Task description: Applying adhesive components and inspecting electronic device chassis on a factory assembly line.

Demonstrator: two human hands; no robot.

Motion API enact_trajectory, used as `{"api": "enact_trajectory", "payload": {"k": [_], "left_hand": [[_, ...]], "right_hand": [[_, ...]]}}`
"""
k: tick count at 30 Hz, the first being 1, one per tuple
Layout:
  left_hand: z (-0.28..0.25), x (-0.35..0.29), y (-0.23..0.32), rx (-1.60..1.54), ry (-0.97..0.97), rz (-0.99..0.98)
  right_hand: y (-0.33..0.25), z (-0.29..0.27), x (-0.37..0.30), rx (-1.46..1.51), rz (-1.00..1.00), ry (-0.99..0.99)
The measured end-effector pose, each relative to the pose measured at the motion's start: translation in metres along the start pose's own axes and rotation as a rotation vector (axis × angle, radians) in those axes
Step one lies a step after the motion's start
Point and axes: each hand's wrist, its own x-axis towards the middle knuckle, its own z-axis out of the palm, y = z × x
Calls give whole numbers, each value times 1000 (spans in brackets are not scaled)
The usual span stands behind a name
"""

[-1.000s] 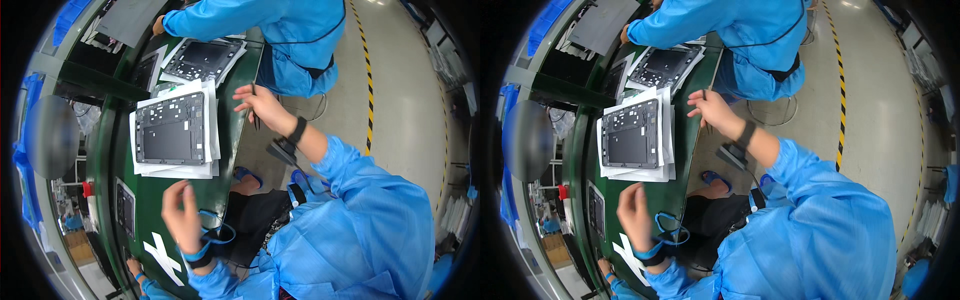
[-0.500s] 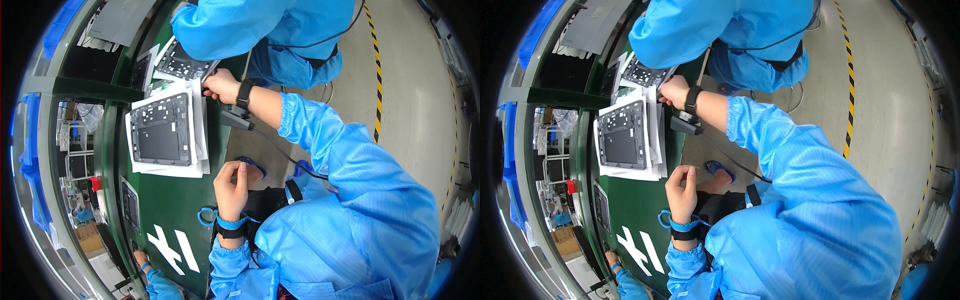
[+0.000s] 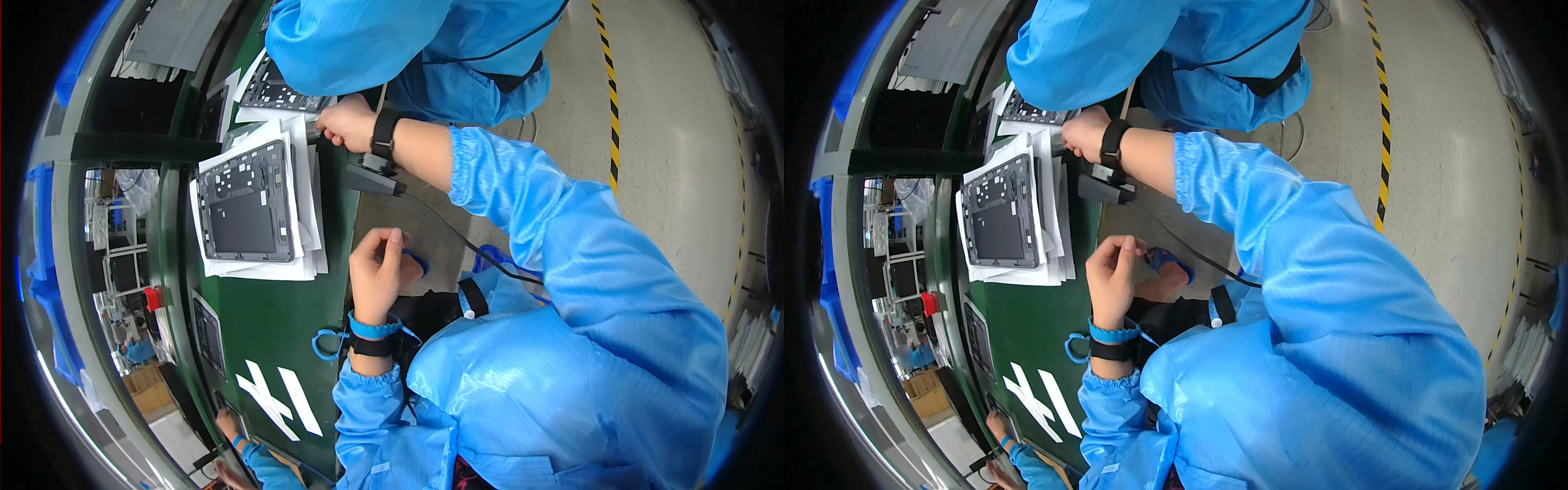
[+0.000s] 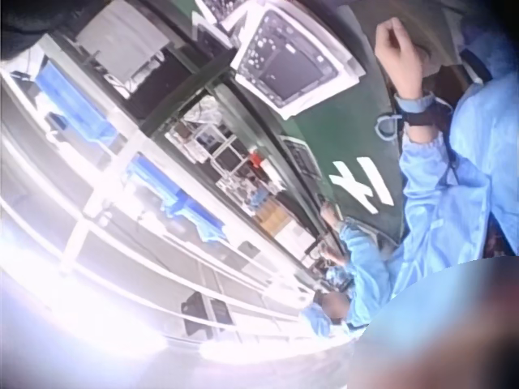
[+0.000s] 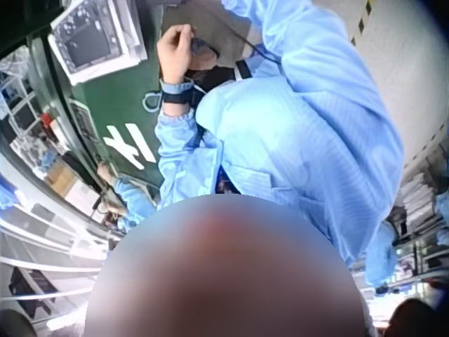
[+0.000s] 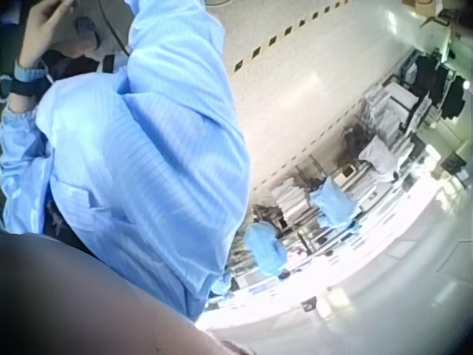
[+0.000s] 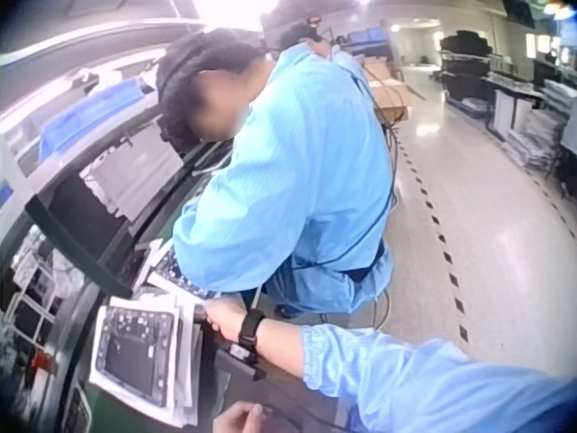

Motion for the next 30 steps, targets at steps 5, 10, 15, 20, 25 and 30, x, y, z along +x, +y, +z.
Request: {"api": "enact_trajectory", "payload": {"k": [5,10,15,20,25,30], "left_hand": [[-6,38,-2,221,173,111],[7,99,4,455,463,314],[18,129,14,847,678,292],[0,157,23,964,632,156],[3,158,11,819,760,228],[3,160,6,617,899,352]], "right_hand": [[-33,-16,-37,-240,76,-125],[-28,-41,-7,-456,-1,-303],[-37,-52,-11,-300,118,-351],[-37,-53,-18,-383,42,-373],[-41,-64,-21,-370,26,-408],[-40,-42,-26,-934,-237,-286]]}}
